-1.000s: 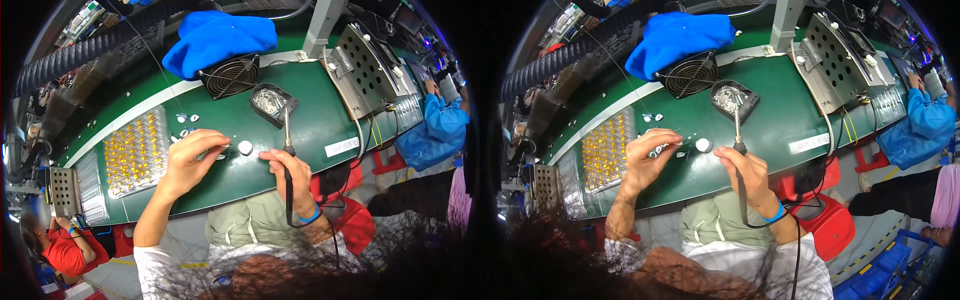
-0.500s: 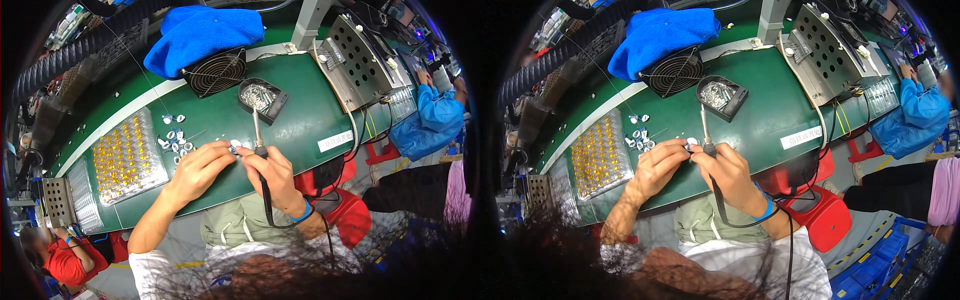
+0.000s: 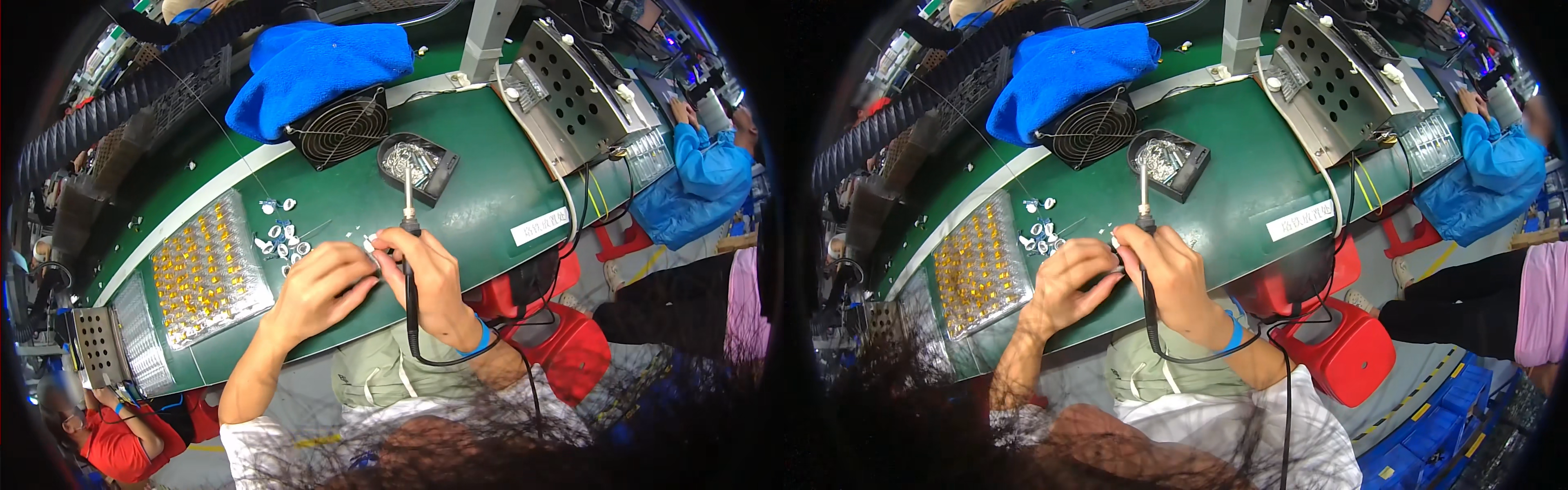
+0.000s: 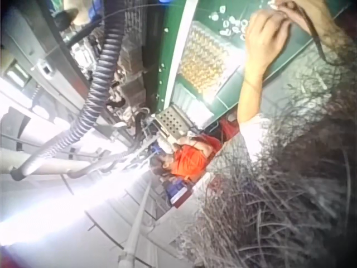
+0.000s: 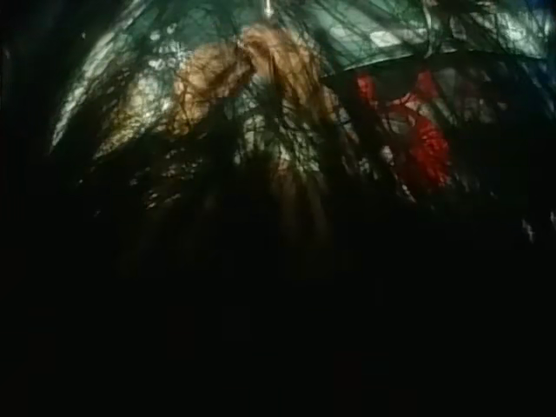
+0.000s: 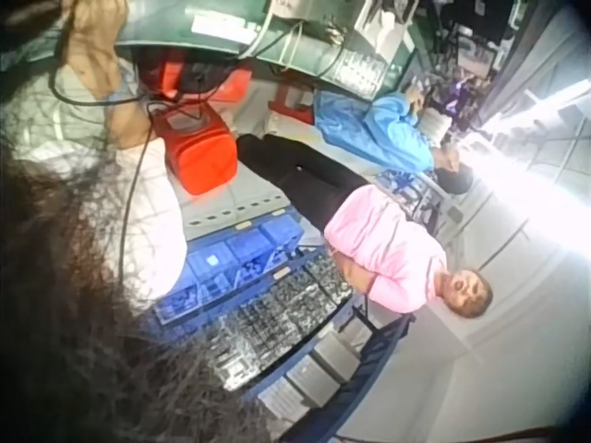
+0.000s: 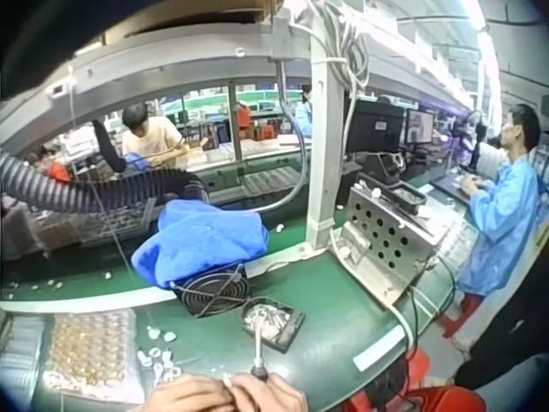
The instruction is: Soldering small electronic components onto white circular bases at a factory workstation.
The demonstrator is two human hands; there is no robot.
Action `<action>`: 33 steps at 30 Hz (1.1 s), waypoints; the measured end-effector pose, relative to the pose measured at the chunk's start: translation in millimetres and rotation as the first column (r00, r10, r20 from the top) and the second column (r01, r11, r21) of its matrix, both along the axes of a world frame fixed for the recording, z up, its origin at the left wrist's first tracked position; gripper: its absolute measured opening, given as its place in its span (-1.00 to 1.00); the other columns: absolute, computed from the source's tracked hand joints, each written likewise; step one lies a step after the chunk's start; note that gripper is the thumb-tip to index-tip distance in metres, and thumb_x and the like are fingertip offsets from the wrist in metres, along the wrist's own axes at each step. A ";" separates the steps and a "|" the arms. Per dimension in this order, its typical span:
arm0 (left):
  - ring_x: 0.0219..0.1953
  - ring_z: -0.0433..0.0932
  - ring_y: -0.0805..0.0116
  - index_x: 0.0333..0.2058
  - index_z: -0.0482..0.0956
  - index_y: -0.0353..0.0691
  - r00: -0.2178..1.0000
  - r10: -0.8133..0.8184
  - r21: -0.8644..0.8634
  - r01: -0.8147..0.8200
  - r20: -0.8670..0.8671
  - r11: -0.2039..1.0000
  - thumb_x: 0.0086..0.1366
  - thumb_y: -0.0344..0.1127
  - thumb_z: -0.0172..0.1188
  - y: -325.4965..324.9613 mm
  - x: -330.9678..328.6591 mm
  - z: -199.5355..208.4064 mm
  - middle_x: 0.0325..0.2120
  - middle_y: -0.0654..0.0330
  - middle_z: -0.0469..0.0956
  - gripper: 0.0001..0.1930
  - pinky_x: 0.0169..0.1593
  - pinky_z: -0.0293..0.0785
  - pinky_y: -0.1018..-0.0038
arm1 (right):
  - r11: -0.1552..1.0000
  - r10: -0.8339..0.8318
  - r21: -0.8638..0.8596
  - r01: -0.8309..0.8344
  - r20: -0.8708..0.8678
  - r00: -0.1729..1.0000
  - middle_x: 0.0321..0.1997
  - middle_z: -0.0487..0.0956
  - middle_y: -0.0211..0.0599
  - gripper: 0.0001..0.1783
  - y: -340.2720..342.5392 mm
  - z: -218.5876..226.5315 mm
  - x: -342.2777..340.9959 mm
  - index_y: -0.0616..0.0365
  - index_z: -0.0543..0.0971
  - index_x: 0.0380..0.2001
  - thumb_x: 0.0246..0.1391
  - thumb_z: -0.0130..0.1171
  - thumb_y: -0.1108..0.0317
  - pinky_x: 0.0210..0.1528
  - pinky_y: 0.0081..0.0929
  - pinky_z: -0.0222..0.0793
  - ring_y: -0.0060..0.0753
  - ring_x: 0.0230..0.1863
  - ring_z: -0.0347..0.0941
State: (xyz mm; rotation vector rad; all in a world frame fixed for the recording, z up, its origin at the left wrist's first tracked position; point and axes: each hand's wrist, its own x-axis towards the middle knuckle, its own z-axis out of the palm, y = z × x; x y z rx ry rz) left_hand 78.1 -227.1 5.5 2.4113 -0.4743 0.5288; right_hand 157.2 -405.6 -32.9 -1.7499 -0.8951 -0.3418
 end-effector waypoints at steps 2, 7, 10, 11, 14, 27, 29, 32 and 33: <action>-0.09 0.67 0.06 -0.12 0.67 -0.31 0.987 0.150 -0.122 -0.157 -0.065 0.980 0.22 -0.56 0.39 -1.2 2.1 -1.5 -0.09 0.02 0.65 -0.76 -0.07 0.64 0.32 | 1.000 0.017 0.019 -0.017 -0.009 1.000 -0.26 0.71 -0.26 -0.52 2.7 -0.6 0.4 0.19 0.56 -0.02 -0.04 0.39 0.70 -0.33 -0.33 0.51 -0.28 -0.38 0.53; -0.17 0.68 0.12 -0.06 0.68 -0.33 0.970 0.161 -0.164 -0.191 -0.181 0.968 0.27 -0.54 0.33 0.4 20.6 -5.9 -0.13 0.01 0.67 -0.75 -0.12 0.63 0.36 | 0.997 -0.076 0.000 0.076 -0.003 0.997 -0.21 0.70 -0.24 -0.41 5.6 -4.1 0.2 0.20 0.50 0.09 -0.05 0.38 0.71 -0.27 -0.36 0.51 -0.31 -0.37 0.53; -0.22 0.68 0.20 -0.10 0.71 -0.31 0.938 0.177 -0.298 -0.268 -0.299 0.916 0.27 -0.54 0.34 -3.3 21.3 -7.0 -0.19 0.03 0.69 -0.79 -0.18 0.62 0.38 | 0.998 -0.055 -0.011 0.055 0.028 0.998 -0.14 0.71 -0.22 -0.42 1.4 -6.5 -1.8 0.22 0.50 0.09 -0.04 0.37 0.71 -0.27 -0.37 0.51 -0.33 -0.37 0.52; -0.24 0.69 0.28 -0.11 0.72 -0.30 0.915 0.204 -0.347 -0.328 -0.347 0.879 0.28 -0.54 0.34 -3.9 21.0 -7.0 -0.22 0.04 0.70 -0.80 -0.19 0.62 0.41 | 0.998 -0.054 -0.014 0.055 0.027 0.998 -0.14 0.71 -0.22 -0.42 -1.2 -7.5 -2.4 0.22 0.50 0.09 -0.04 0.37 0.71 -0.27 -0.37 0.51 -0.33 -0.37 0.52; -0.25 0.67 0.41 -0.07 0.69 -0.35 0.925 0.145 -0.505 -0.317 -0.351 0.803 0.29 -0.53 0.35 -0.9 14.5 -17.4 -0.28 0.10 0.71 -0.78 -0.19 0.60 0.44 | 1.000 -0.024 -0.001 0.024 0.066 0.998 -0.01 0.72 -0.17 -0.44 -9.8 -6.3 -4.2 0.22 0.48 0.09 0.00 0.37 0.71 -0.39 -0.48 0.42 -0.42 -0.41 0.48; -0.28 0.60 0.55 0.13 0.54 -0.39 0.886 0.171 -0.414 -0.363 -0.432 0.835 0.29 -0.57 0.34 6.1 16.8 0.5 -0.28 0.16 0.71 -0.57 -0.10 0.58 0.57 | 0.991 0.132 -0.024 -0.130 0.205 0.970 -0.02 0.73 -0.08 -0.51 -13.5 -7.0 3.0 0.19 0.49 0.00 -0.02 0.35 0.72 -0.34 -0.33 0.51 -0.09 -0.32 0.61; -0.29 0.63 0.54 0.12 0.55 -0.36 0.894 0.201 -0.398 -0.367 -0.400 0.841 0.28 -0.58 0.34 9.3 9.1 -3.7 -0.25 0.13 0.73 -0.58 -0.13 0.61 0.57 | 0.986 0.163 -0.069 -0.152 0.223 0.961 -0.02 0.73 -0.10 -0.52 -11.4 -1.9 -1.2 0.19 0.51 -0.02 -0.05 0.35 0.72 -0.32 -0.30 0.51 -0.09 -0.32 0.60; -0.24 0.72 0.44 0.07 0.59 -0.37 0.932 0.182 -0.411 -0.306 -0.313 0.859 0.24 -0.57 0.33 4.3 11.1 -6.4 -0.22 0.07 0.75 -0.61 -0.11 0.65 0.50 | 0.975 0.162 -0.188 -0.118 0.235 0.958 0.00 0.73 -0.19 -0.55 -16.2 -2.3 -4.2 0.18 0.56 -0.04 -0.05 0.34 0.70 -0.27 -0.23 0.50 -0.13 -0.33 0.54; -0.25 0.73 0.33 0.01 0.63 -0.36 0.953 0.190 -0.364 -0.267 -0.234 0.892 0.23 -0.57 0.34 2.7 11.1 1.7 -0.25 0.06 0.74 -0.65 -0.13 0.65 0.43 | 0.971 0.152 -0.217 -0.100 0.236 0.960 0.01 0.73 -0.20 -0.55 -18.4 -0.8 -2.7 0.17 0.57 -0.03 -0.04 0.34 0.69 -0.26 -0.22 0.50 -0.14 -0.33 0.53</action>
